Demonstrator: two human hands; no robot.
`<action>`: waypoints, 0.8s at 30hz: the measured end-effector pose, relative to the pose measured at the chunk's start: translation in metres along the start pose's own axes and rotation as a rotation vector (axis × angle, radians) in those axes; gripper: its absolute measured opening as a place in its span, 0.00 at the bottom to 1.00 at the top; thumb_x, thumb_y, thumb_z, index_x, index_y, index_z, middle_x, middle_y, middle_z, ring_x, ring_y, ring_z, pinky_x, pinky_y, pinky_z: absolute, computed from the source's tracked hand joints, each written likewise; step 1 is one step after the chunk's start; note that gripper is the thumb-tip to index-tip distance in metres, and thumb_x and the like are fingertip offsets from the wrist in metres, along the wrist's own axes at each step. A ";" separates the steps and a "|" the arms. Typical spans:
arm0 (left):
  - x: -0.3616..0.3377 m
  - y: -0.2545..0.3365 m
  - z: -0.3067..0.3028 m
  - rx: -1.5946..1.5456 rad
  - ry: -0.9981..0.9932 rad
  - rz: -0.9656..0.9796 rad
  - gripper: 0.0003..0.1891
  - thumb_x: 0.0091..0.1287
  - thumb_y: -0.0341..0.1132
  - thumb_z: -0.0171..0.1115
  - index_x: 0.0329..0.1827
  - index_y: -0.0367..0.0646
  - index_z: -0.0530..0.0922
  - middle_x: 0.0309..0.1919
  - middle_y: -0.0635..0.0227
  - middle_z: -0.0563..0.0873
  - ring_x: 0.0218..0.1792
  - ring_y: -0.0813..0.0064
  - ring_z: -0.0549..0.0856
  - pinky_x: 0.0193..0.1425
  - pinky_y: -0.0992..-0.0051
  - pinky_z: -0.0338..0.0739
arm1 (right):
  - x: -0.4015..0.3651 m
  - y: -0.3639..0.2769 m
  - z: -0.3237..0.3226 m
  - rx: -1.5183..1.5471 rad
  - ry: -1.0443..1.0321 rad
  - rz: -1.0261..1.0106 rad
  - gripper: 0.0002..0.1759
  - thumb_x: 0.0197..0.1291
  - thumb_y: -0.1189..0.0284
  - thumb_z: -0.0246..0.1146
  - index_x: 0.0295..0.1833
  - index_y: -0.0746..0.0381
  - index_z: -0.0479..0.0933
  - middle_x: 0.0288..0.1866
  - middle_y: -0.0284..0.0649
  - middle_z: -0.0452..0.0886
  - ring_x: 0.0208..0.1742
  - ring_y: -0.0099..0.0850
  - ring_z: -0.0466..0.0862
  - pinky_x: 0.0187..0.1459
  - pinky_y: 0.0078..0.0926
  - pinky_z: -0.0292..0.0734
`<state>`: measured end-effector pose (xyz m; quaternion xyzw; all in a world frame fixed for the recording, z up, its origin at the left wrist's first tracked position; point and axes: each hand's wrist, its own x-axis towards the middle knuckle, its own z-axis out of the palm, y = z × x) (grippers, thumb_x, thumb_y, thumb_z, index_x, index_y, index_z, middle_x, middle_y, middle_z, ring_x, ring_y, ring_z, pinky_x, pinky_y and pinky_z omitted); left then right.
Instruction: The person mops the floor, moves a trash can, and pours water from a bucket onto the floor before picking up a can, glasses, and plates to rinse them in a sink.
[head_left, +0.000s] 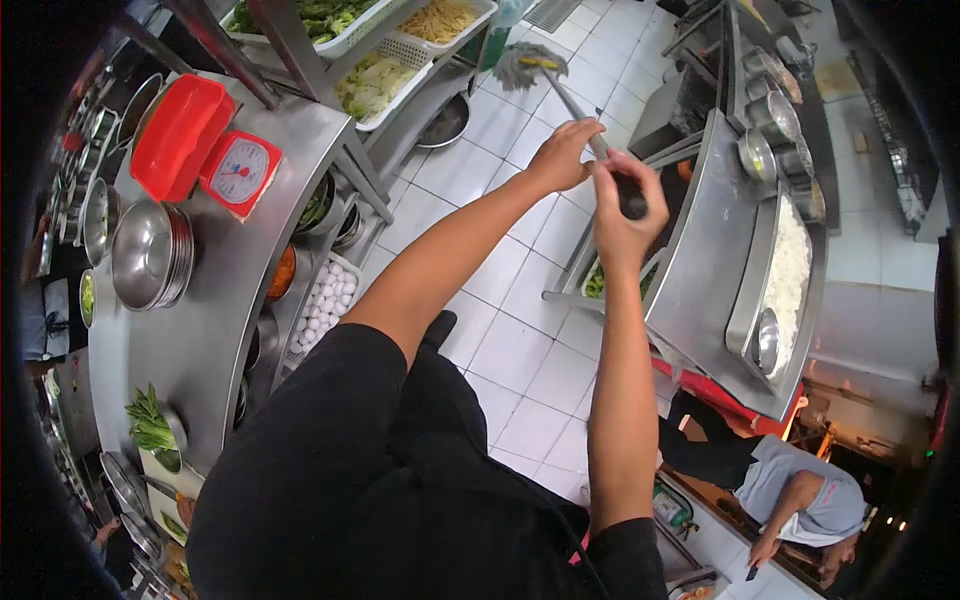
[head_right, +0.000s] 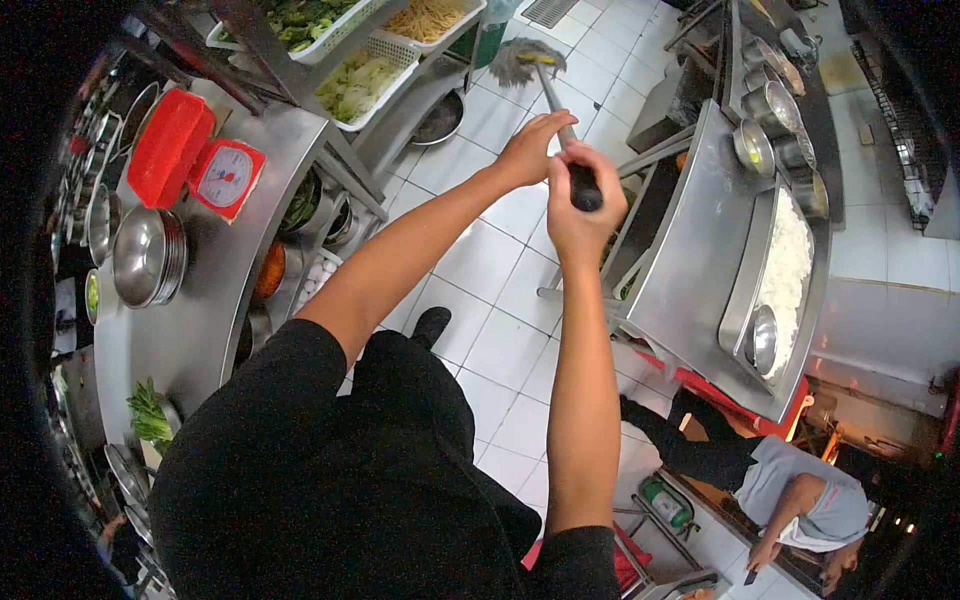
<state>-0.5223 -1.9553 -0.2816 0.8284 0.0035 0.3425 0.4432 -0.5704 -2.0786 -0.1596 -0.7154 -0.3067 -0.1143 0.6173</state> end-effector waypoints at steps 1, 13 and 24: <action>-0.004 -0.011 0.004 0.057 -0.075 -0.051 0.30 0.50 0.25 0.68 0.60 0.45 0.75 0.59 0.56 0.78 0.59 0.52 0.76 0.64 0.62 0.71 | 0.000 0.030 0.005 -0.076 -0.037 -0.062 0.08 0.53 0.80 0.67 0.40 0.66 0.78 0.39 0.38 0.83 0.42 0.27 0.81 0.50 0.25 0.75; -0.170 0.073 0.031 -0.007 -0.486 -0.264 0.39 0.55 0.30 0.70 0.72 0.55 0.65 0.75 0.66 0.62 0.75 0.48 0.58 0.75 0.55 0.59 | -0.220 -0.051 -0.121 -0.110 0.087 0.303 0.13 0.53 0.81 0.68 0.45 0.67 0.78 0.51 0.47 0.82 0.59 0.38 0.79 0.64 0.35 0.68; -0.355 0.314 0.074 -0.214 -0.480 0.256 0.09 0.54 0.39 0.72 0.26 0.46 0.80 0.27 0.64 0.84 0.36 0.58 0.83 0.44 0.58 0.75 | -0.391 -0.423 -0.375 -0.314 0.556 -0.087 0.18 0.56 0.67 0.71 0.34 0.65 0.69 0.24 0.38 0.74 0.28 0.36 0.78 0.38 0.37 0.77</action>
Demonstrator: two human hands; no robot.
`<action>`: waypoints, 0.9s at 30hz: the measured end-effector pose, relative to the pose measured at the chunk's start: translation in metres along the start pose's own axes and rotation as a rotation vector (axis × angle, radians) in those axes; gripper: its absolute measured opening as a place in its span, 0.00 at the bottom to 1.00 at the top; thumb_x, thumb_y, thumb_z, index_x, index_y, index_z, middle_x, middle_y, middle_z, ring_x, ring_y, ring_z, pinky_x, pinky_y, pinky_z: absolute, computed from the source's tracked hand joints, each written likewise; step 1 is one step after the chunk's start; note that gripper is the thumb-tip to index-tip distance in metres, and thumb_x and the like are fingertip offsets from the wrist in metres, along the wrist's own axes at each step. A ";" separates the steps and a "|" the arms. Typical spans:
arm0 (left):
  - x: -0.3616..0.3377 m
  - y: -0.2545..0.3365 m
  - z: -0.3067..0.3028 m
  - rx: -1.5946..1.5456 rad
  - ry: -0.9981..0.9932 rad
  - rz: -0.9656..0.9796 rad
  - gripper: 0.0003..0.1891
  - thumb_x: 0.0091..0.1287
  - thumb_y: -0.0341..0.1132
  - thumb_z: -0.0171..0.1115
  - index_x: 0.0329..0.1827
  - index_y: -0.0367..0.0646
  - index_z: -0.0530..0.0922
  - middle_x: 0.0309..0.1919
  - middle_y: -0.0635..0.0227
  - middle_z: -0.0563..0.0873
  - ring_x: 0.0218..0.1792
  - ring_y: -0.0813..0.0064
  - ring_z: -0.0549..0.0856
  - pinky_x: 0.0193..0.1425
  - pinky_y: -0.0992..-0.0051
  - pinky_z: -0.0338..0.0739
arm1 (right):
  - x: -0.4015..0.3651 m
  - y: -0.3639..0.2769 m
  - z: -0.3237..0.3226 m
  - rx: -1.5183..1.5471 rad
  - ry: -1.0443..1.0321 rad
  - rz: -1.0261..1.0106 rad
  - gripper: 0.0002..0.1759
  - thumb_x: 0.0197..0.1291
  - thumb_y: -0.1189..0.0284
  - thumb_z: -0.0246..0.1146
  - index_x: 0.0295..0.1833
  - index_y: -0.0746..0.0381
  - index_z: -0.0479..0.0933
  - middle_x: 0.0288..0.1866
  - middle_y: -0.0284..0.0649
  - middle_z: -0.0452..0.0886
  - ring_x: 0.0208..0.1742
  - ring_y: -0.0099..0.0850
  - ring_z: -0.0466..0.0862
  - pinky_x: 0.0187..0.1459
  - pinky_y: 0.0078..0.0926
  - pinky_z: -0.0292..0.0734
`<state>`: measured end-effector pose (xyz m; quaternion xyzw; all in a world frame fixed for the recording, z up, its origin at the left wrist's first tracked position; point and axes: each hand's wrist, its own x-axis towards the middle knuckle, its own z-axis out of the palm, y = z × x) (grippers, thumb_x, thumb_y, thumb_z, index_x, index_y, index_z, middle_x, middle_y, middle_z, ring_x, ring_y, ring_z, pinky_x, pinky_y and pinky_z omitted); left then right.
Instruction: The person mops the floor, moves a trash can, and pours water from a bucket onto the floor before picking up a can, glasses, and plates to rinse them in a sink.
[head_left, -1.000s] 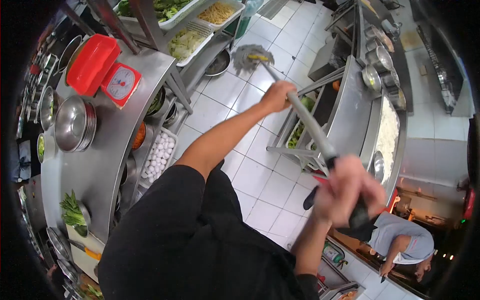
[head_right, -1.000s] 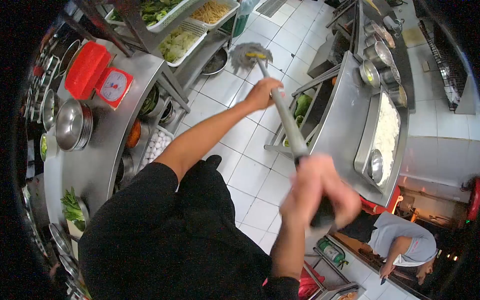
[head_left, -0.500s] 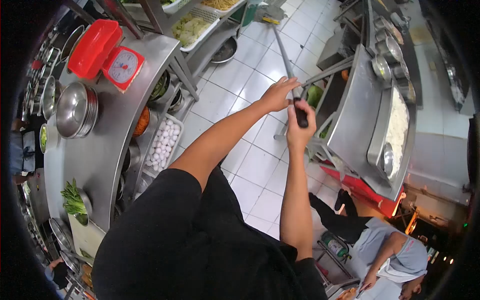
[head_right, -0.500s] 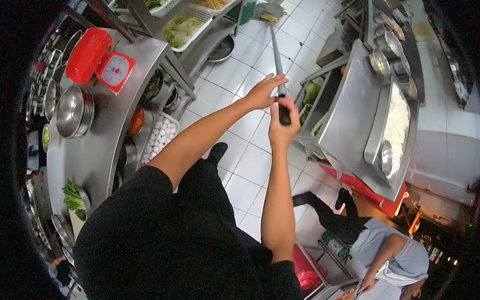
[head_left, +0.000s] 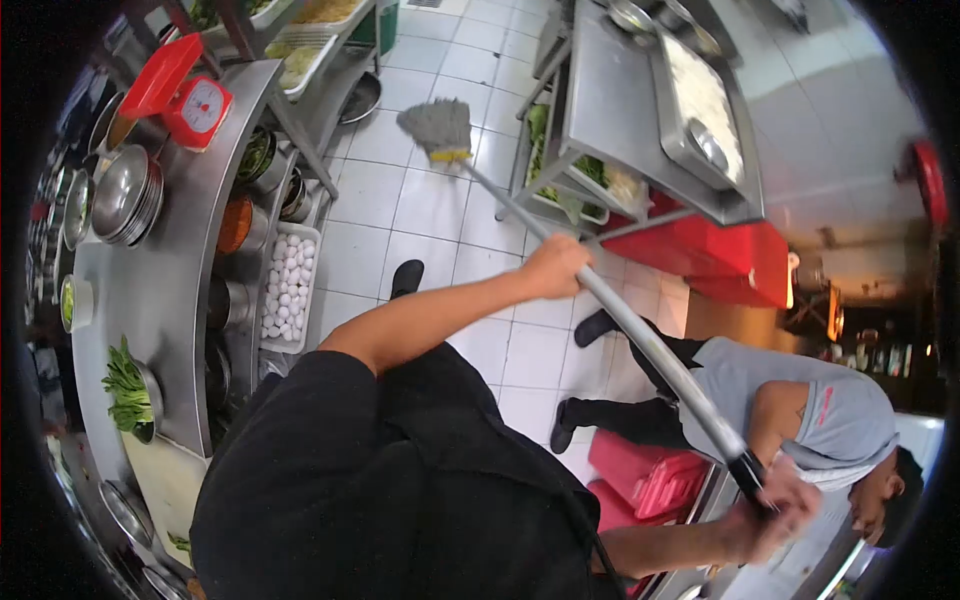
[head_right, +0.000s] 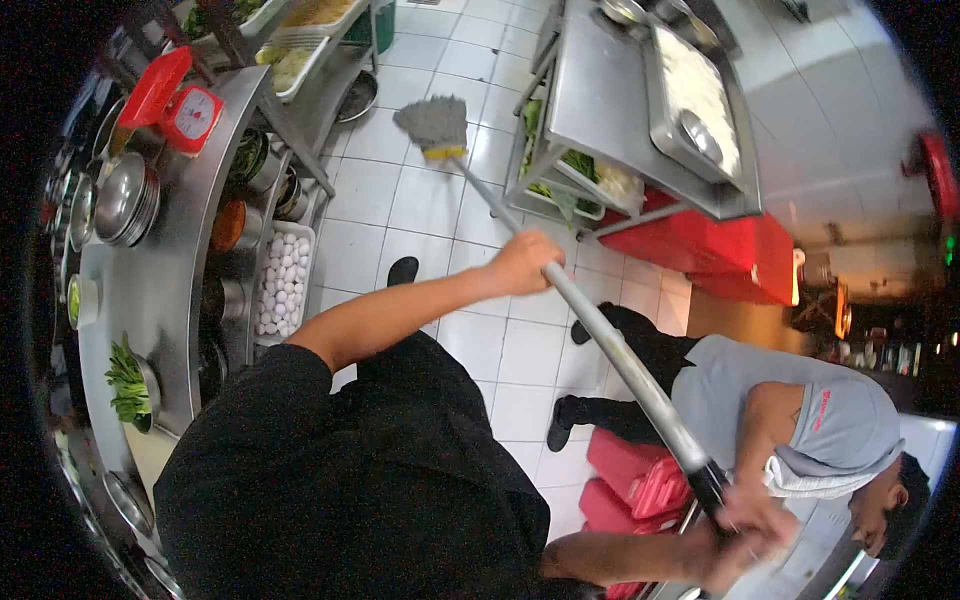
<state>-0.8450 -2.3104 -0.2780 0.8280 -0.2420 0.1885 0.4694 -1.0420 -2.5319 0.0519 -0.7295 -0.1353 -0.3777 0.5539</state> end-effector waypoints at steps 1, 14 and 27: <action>-0.007 0.033 0.009 -0.052 0.006 0.019 0.11 0.55 0.40 0.71 0.23 0.46 0.79 0.25 0.63 0.83 0.32 0.57 0.83 0.39 0.60 0.76 | 0.008 -0.021 -0.019 0.123 0.041 -0.123 0.14 0.62 0.67 0.62 0.36 0.65 0.67 0.22 0.37 0.72 0.26 0.31 0.74 0.42 0.38 0.76; -0.012 0.119 -0.019 -0.188 -0.087 0.136 0.05 0.60 0.34 0.65 0.34 0.46 0.78 0.18 0.63 0.80 0.23 0.55 0.81 0.31 0.59 0.73 | 0.030 -0.116 0.010 0.326 -0.332 -0.242 0.15 0.73 0.60 0.52 0.51 0.60 0.71 0.24 0.27 0.70 0.21 0.22 0.70 0.33 0.22 0.68; 0.074 -0.086 -0.024 -0.143 0.102 -0.034 0.11 0.60 0.40 0.68 0.27 0.43 0.79 0.25 0.60 0.81 0.32 0.53 0.80 0.43 0.58 0.72 | 0.027 0.031 0.166 0.199 -0.146 -0.252 0.08 0.66 0.76 0.52 0.46 0.67 0.62 0.16 0.36 0.63 0.15 0.26 0.63 0.23 0.31 0.62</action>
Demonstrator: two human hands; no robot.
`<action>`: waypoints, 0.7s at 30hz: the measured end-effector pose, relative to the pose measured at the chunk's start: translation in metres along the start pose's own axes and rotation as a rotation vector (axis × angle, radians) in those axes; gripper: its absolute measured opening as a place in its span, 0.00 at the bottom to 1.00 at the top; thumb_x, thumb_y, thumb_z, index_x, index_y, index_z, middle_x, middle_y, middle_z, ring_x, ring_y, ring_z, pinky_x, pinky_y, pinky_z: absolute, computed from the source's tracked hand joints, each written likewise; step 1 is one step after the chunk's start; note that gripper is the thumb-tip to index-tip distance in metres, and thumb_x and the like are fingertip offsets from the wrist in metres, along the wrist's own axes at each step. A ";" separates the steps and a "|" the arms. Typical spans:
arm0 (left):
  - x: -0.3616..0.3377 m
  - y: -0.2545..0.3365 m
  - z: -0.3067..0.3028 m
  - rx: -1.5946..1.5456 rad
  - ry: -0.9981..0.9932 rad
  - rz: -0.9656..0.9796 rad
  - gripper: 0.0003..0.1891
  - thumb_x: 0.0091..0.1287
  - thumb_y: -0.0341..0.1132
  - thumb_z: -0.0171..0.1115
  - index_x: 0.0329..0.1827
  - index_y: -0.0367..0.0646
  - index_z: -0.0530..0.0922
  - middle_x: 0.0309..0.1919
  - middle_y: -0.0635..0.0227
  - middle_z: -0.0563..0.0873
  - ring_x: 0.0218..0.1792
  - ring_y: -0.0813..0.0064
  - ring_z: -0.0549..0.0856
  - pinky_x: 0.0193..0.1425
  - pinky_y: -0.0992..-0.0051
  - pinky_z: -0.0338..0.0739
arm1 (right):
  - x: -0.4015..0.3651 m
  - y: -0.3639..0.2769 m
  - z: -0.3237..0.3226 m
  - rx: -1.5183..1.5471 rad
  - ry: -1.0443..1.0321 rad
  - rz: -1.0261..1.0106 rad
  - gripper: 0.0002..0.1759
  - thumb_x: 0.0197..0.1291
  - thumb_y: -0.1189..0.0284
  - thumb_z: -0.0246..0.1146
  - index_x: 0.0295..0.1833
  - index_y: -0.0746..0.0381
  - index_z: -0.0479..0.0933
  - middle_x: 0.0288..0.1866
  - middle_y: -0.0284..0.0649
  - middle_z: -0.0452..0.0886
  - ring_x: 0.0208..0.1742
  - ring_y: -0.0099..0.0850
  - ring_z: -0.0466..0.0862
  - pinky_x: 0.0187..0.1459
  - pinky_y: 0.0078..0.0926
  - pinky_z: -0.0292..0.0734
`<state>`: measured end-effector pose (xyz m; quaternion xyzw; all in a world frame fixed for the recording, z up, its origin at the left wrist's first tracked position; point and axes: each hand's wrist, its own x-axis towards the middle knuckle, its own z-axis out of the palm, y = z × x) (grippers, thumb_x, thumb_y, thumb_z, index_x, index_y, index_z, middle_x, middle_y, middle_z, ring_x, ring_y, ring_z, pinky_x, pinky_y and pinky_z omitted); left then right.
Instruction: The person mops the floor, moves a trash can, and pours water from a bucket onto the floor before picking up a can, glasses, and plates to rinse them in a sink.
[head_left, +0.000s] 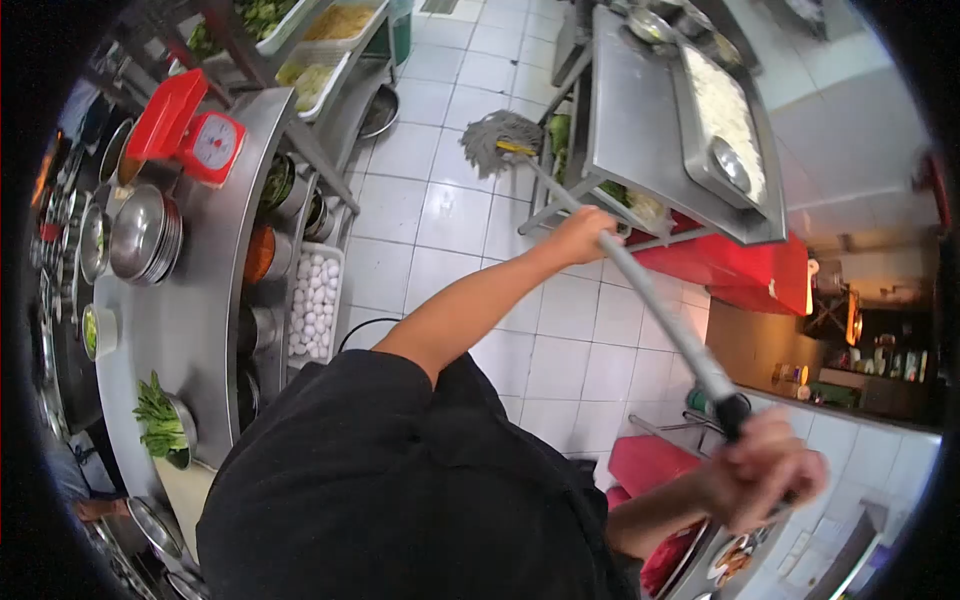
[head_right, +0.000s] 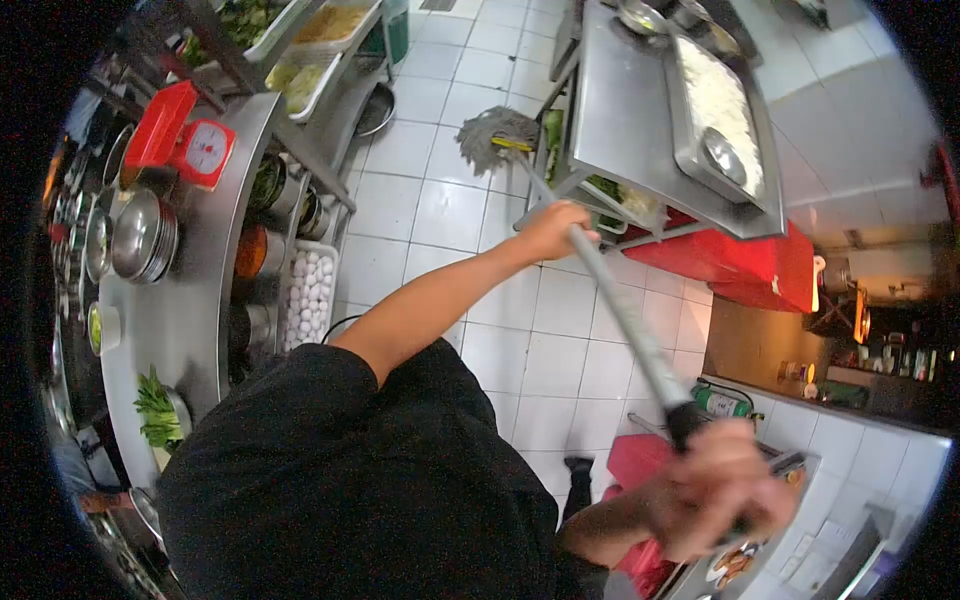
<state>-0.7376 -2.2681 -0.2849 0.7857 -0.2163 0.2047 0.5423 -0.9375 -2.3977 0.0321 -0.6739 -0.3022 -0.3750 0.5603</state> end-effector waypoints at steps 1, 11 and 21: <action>0.012 0.016 -0.004 -0.027 0.019 -0.048 0.13 0.59 0.41 0.69 0.24 0.43 0.78 0.23 0.59 0.81 0.32 0.52 0.80 0.43 0.58 0.72 | 0.018 0.007 -0.012 -0.222 0.041 -0.149 0.09 0.66 0.76 0.51 0.47 0.70 0.62 0.16 0.33 0.61 0.16 0.24 0.61 0.23 0.32 0.60; -0.009 0.159 -0.098 -0.038 -0.090 -0.259 0.16 0.62 0.42 0.65 0.22 0.40 0.78 0.17 0.54 0.80 0.24 0.49 0.82 0.34 0.55 0.75 | 0.200 -0.025 -0.042 0.481 -0.262 0.022 0.09 0.66 0.65 0.58 0.48 0.57 0.74 0.19 0.22 0.70 0.20 0.14 0.73 0.27 0.21 0.71; -0.059 0.157 -0.097 -0.050 -0.555 -0.450 0.12 0.55 0.45 0.67 0.32 0.47 0.82 0.21 0.56 0.84 0.29 0.50 0.84 0.36 0.55 0.77 | 0.163 0.066 -0.148 0.929 -0.416 0.279 0.09 0.65 0.72 0.55 0.33 0.64 0.70 0.23 0.33 0.74 0.25 0.16 0.71 0.36 0.15 0.65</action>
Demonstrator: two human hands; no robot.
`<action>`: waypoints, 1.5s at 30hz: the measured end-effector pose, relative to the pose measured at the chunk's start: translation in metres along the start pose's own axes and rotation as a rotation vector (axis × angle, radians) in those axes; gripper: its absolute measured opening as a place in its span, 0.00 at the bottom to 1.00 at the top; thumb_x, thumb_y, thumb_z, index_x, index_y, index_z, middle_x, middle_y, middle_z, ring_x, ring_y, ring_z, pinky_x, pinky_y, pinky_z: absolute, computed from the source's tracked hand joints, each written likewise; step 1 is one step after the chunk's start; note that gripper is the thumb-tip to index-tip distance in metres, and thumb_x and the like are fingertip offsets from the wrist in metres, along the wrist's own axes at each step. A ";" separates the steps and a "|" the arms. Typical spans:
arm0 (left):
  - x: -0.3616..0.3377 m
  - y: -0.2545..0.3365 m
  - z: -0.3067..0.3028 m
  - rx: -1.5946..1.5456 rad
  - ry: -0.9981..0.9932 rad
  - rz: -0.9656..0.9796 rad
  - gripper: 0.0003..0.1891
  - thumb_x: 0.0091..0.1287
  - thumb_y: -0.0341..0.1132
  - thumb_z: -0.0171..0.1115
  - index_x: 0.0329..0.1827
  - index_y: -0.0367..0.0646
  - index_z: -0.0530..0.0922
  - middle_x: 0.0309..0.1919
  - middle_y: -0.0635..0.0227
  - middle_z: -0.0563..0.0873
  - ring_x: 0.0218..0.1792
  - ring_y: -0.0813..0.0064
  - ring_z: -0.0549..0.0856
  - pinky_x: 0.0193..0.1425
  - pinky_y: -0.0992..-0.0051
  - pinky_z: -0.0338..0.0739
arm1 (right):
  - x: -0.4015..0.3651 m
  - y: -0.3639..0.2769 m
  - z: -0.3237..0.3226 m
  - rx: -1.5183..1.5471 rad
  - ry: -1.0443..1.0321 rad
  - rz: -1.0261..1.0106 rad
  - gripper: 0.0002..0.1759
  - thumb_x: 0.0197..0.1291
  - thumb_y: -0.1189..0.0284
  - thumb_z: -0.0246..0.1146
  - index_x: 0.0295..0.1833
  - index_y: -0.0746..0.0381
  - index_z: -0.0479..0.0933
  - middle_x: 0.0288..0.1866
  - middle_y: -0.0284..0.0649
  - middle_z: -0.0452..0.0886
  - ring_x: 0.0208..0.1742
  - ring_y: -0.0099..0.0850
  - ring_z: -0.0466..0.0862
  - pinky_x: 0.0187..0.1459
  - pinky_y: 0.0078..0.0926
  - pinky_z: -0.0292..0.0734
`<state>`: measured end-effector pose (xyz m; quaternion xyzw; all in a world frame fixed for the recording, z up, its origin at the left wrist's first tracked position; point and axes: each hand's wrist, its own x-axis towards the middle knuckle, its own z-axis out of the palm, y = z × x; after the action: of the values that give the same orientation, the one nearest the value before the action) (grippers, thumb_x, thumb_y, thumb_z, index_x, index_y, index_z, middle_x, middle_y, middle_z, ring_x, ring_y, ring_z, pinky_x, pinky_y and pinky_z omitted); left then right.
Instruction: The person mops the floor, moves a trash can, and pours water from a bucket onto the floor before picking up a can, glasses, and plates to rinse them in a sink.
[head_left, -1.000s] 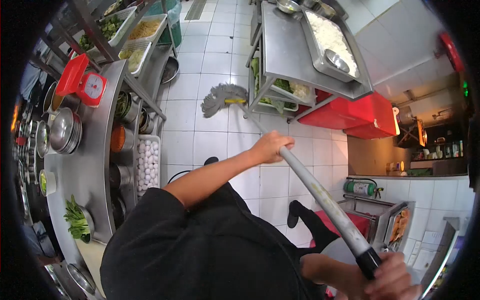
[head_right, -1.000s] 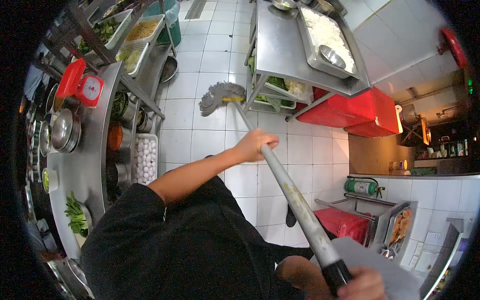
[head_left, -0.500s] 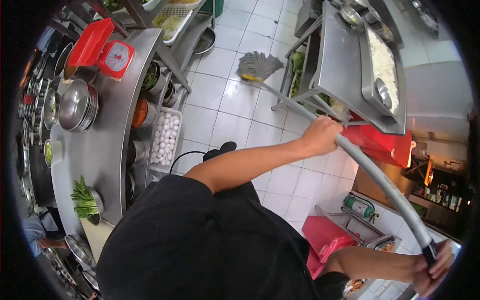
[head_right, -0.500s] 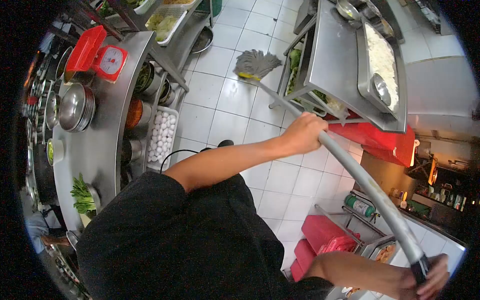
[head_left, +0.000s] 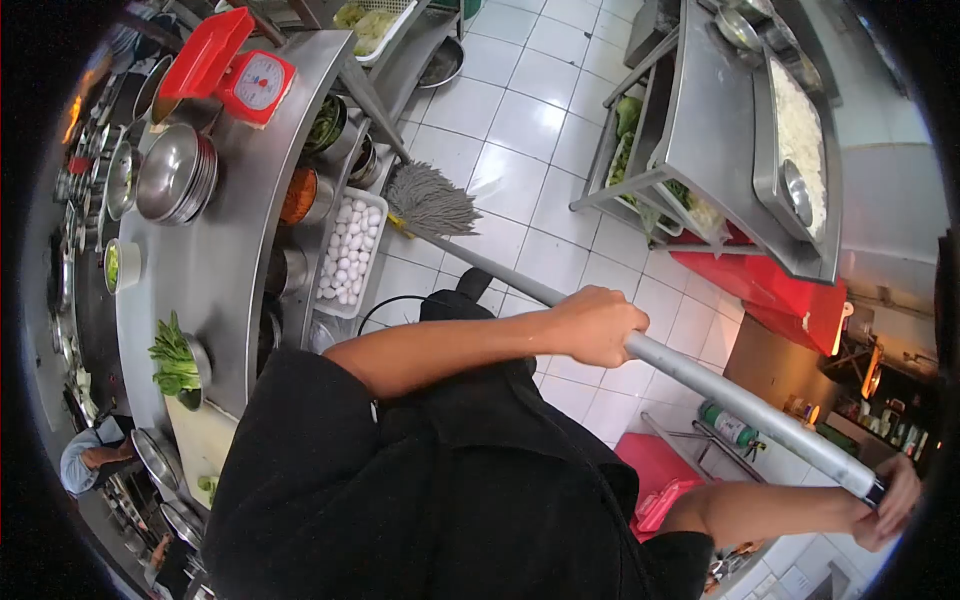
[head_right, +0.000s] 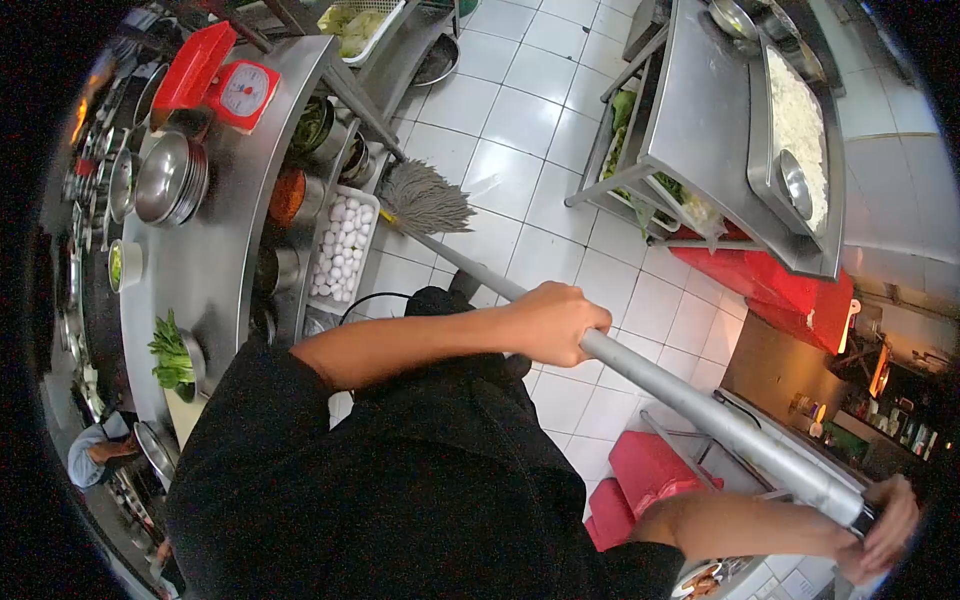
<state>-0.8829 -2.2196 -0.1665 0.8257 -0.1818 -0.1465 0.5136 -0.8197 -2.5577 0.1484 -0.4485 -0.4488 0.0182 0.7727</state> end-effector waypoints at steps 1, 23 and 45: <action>0.009 0.000 0.011 -0.025 -0.017 0.028 0.12 0.55 0.45 0.68 0.33 0.47 0.83 0.22 0.57 0.84 0.30 0.50 0.84 0.36 0.56 0.77 | -0.019 -0.012 -0.001 -0.088 0.164 -0.020 0.07 0.65 0.74 0.54 0.36 0.67 0.70 0.22 0.32 0.70 0.23 0.17 0.69 0.33 0.16 0.64; 0.090 0.256 0.412 -0.264 -0.638 0.609 0.13 0.52 0.47 0.67 0.25 0.47 0.83 0.23 0.57 0.84 0.30 0.53 0.84 0.36 0.56 0.77 | -0.279 -0.354 0.083 -1.421 1.119 -0.575 0.06 0.61 0.74 0.59 0.39 0.66 0.72 0.14 0.29 0.62 0.14 0.27 0.66 0.19 0.28 0.64; -0.012 0.037 0.215 0.236 0.069 0.058 0.06 0.46 0.32 0.62 0.27 0.43 0.81 0.24 0.54 0.84 0.33 0.49 0.85 0.41 0.54 0.79 | -0.244 -0.121 0.021 -0.352 0.541 -0.260 0.13 0.61 0.74 0.54 0.44 0.75 0.71 0.18 0.28 0.60 0.21 0.18 0.60 0.30 0.21 0.59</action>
<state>-0.9917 -2.4006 -0.2246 0.8792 -0.2038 -0.0807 0.4230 -1.0255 -2.7215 0.0729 -0.5026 -0.2772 -0.2779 0.7703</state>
